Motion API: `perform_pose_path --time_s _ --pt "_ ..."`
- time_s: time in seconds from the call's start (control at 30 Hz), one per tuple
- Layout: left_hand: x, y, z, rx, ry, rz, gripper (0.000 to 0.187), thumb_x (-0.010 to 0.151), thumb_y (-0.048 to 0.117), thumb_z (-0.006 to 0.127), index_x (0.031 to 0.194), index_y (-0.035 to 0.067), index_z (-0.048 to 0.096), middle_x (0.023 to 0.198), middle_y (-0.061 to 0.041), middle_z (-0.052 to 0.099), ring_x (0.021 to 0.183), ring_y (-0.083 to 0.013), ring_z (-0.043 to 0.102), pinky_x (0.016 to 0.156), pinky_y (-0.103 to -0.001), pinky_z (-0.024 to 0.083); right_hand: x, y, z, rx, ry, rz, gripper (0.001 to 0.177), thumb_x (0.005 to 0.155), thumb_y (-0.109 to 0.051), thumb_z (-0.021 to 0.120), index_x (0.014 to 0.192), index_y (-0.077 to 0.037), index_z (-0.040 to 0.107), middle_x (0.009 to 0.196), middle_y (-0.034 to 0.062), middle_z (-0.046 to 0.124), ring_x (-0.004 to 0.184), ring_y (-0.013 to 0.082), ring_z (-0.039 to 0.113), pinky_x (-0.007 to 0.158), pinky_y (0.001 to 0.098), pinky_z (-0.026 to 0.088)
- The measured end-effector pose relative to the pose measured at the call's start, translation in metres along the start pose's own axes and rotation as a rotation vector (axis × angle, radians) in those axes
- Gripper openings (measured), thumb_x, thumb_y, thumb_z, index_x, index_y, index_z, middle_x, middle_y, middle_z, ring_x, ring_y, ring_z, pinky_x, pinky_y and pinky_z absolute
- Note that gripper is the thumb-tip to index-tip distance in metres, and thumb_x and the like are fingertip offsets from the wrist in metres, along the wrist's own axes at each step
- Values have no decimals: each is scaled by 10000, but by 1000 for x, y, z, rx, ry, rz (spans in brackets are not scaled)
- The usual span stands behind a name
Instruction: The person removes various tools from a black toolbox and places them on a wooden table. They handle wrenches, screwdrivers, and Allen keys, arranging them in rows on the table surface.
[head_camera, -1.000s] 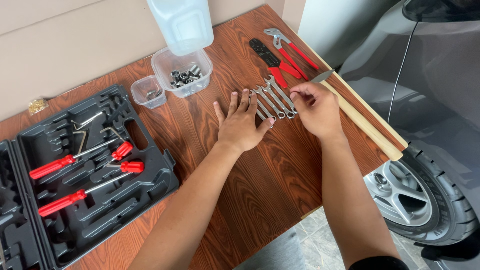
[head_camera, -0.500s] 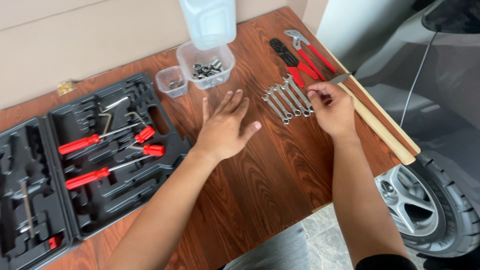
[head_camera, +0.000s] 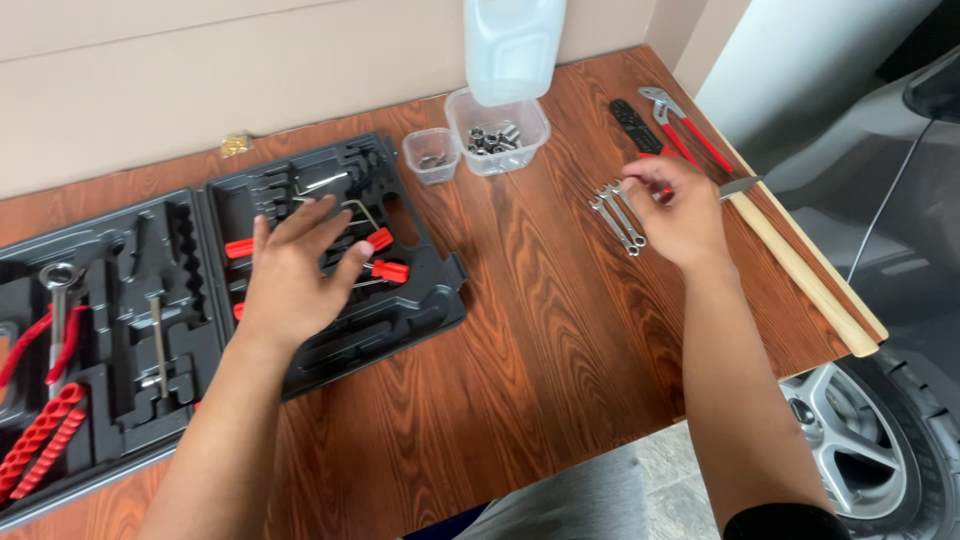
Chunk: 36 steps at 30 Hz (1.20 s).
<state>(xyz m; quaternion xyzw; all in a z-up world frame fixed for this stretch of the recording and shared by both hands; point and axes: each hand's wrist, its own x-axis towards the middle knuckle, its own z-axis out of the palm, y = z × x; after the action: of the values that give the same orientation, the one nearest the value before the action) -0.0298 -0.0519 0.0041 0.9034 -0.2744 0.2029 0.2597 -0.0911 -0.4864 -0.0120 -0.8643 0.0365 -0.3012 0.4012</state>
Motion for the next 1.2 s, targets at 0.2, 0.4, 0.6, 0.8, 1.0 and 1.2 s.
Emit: perform_pose_path --time_s 0.2,0.4,0.6,0.8,1.0,1.2 --pt "-32 -43 -26 33 68 -89 431 932 328 730 1267 57 722 1420 -188 624 1384 -378 523 1148 -722 235 9 -56 49 12 -116 -86 164 946 -146 758 1097 -83 754 978 36 763 815 108 674 739 275 535" --pt "-56 -70 -38 29 104 -146 410 934 290 734 1267 51 720 1420 -198 626 1387 -384 524 1135 -728 239 3 -110 111 76 -272 -115 177 928 -179 762 1083 -94 759 930 40 771 782 132 686 731 286 548" --pt "-73 -92 -58 61 200 -184 375 949 271 738 1247 43 732 1392 -197 646 1363 -390 547 1144 -699 265 -5 -164 163 168 -409 -320 157 931 -147 755 1064 -66 738 997 54 749 896 147 713 767 303 542" --pt "-94 -114 -81 51 321 -236 295 978 223 726 1200 30 739 1296 -156 698 1258 -369 626 1125 -589 413 -19 -218 201 234 -521 -386 151 901 -108 759 1036 -52 723 1006 67 734 941 164 737 775 311 573" --pt "-105 -110 -74 192 337 -199 269 901 191 777 1109 20 766 1167 -139 726 1106 -370 654 1074 -531 437 -31 -253 237 278 -636 -400 146 919 -132 751 1044 -58 731 1032 70 761 973 186 749 829 323 593" --pt "-102 -100 -76 174 314 -252 256 891 192 768 1096 38 768 1128 -128 720 1073 -371 649 1017 -490 463 -38 -261 260 210 -702 -467 153 916 -133 743 1042 -47 731 1037 92 757 980 211 743 843 340 595"
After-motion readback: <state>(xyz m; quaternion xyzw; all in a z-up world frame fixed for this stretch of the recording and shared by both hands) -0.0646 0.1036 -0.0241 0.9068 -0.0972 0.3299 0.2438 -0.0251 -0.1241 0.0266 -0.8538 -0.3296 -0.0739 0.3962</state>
